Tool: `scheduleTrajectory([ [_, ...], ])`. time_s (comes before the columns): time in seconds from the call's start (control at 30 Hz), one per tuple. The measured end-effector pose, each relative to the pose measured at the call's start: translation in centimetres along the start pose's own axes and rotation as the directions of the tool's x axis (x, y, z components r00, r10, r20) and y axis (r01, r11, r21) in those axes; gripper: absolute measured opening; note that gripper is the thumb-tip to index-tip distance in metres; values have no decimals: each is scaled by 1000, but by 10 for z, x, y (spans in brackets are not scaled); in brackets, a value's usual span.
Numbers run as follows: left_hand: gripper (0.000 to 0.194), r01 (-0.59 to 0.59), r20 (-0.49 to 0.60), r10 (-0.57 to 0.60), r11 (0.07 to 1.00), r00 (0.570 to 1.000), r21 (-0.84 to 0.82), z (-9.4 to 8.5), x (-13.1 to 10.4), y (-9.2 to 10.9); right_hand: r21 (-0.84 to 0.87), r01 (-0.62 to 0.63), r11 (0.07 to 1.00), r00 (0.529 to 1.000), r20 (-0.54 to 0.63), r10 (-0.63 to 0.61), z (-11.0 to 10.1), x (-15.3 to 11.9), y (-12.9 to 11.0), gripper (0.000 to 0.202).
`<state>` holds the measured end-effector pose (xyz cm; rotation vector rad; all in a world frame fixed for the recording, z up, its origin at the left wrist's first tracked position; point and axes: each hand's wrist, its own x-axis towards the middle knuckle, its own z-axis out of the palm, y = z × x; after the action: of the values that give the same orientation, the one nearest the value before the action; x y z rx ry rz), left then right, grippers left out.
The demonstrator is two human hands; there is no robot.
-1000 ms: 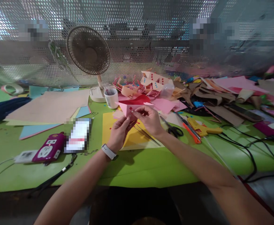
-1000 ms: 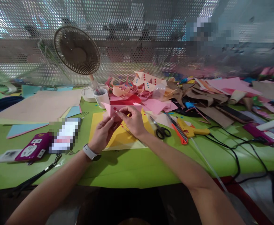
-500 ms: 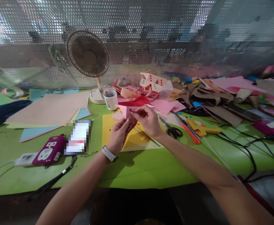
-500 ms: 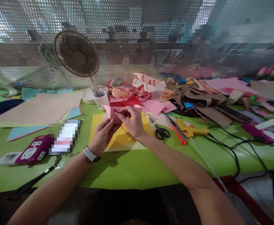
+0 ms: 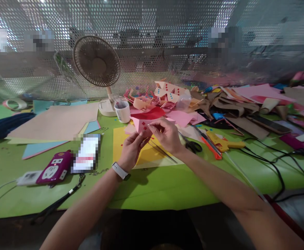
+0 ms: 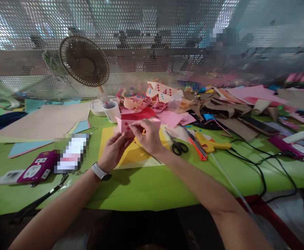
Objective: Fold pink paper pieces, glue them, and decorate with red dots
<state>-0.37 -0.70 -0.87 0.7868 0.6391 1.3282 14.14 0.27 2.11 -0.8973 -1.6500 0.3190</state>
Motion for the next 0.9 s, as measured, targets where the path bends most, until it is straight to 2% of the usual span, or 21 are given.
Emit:
scheduleTrajectory([
  [0.27, 27, -9, -9, 9, 1000, 1000, 21, 1, 0, 1, -36, 45, 998, 999, 13, -45, 1, -8, 1, 12],
  [0.9, 24, -8, 1, 8, 999, 1000, 36, 1, -1, 1, -21, -17, 1000, 998, 56, 18, 1, -10, 1, 16],
])
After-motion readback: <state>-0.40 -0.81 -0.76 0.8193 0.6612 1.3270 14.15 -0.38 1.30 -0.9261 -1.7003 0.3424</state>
